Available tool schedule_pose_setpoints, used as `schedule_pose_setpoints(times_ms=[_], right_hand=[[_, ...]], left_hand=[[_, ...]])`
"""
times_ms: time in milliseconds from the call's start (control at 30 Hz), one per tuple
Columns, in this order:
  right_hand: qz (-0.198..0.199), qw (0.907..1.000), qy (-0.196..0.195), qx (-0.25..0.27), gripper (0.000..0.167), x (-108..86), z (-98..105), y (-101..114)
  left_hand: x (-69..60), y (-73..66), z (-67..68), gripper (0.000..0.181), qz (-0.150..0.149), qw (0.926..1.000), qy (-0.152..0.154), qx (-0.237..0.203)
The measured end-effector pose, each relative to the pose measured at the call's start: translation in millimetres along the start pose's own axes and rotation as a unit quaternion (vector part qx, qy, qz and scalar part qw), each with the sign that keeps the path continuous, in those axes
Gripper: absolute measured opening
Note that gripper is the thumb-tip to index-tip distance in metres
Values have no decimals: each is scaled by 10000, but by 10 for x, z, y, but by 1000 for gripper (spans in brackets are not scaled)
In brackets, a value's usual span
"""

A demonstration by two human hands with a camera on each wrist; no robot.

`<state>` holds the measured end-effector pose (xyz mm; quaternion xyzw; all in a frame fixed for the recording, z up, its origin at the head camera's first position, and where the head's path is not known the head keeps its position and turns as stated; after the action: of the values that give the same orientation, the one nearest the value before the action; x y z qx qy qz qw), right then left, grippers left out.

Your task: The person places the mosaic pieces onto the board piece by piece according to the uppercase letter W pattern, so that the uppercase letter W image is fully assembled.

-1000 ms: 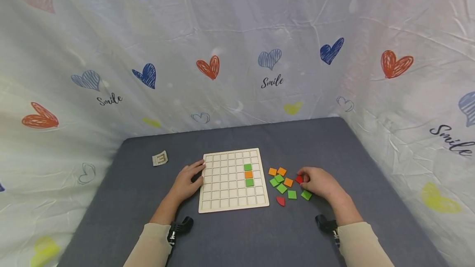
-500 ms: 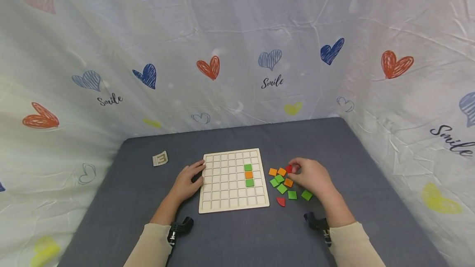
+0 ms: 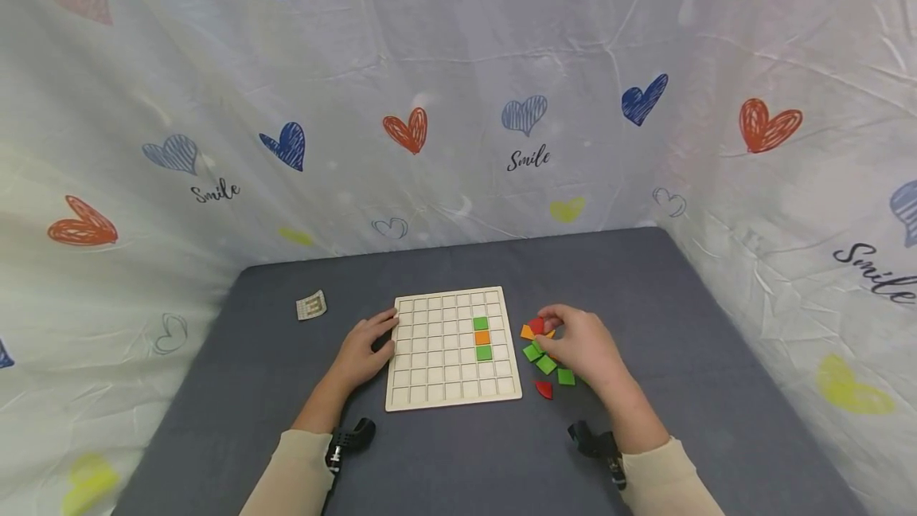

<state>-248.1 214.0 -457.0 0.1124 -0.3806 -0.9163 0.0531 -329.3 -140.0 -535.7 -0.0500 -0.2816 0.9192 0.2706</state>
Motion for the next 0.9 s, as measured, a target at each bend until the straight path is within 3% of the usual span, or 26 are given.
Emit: schedule_pose_setpoints(times_ms=[267,567,900], right_hand=[[230,9993,-188,223,35,-48,-135,137],[91,9991,-379,178,33,-39,-333,217],[47,9996,-296,3,33,29,-662,269]], left_hand=[[-3,2,-3,46,14,10000,-15,-3],[1,1,-3,46,40,10000,-22,29],[-7,0,1,45,-59,10000,-49,-16]])
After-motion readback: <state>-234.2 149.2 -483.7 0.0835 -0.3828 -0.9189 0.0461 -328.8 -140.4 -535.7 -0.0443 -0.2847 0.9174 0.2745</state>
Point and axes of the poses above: each hand's wrist, its own x-axis towards the middle knuckle, its own z-axis out of the back of the hand, y = z × x, the point moved 10 cm from there along x, towards the middle knuckle, and after that the axes turned 15 degrees about y, right-handed, at the moved point
